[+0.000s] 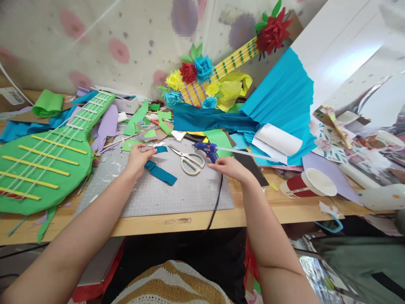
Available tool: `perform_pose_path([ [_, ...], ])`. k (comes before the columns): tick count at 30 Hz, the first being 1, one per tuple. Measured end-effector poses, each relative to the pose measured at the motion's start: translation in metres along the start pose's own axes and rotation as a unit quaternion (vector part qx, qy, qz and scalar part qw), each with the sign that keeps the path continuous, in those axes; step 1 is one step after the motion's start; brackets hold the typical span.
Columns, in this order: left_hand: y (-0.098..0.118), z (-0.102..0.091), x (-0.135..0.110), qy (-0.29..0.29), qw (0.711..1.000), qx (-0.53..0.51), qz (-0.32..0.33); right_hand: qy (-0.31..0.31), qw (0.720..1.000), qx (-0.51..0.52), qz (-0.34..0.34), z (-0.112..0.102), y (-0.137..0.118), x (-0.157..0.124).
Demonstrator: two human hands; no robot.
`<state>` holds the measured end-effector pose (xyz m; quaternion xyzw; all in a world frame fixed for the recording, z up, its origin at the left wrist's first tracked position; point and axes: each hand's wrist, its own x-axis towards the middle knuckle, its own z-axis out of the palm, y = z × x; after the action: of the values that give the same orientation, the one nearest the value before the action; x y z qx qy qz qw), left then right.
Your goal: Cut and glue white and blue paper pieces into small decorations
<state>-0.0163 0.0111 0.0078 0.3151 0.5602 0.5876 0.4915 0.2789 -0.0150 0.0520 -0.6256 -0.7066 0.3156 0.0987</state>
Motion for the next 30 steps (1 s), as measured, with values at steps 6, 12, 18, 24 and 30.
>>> perform_pose_path([
  [6,0.003,0.001,0.000,0.003,1.000,-0.018,0.003,0.141,0.990,-0.026,0.013,0.018,0.010,0.035],
  [12,0.001,0.000,0.004,-0.007,0.997,-0.076,-0.025,0.205,0.966,0.153,0.036,0.041,0.000,0.056],
  [18,-0.005,0.002,0.000,-0.038,0.998,0.040,0.027,0.135,0.913,0.373,-0.101,0.040,-0.031,0.048],
  [24,-0.012,0.001,0.002,-0.054,0.997,0.045,0.035,0.068,0.943,0.320,-0.063,0.060,-0.062,0.044],
  [30,-0.013,0.002,0.001,-0.049,0.996,0.067,0.027,0.079,0.966,0.247,-0.012,0.068,-0.058,0.043],
])
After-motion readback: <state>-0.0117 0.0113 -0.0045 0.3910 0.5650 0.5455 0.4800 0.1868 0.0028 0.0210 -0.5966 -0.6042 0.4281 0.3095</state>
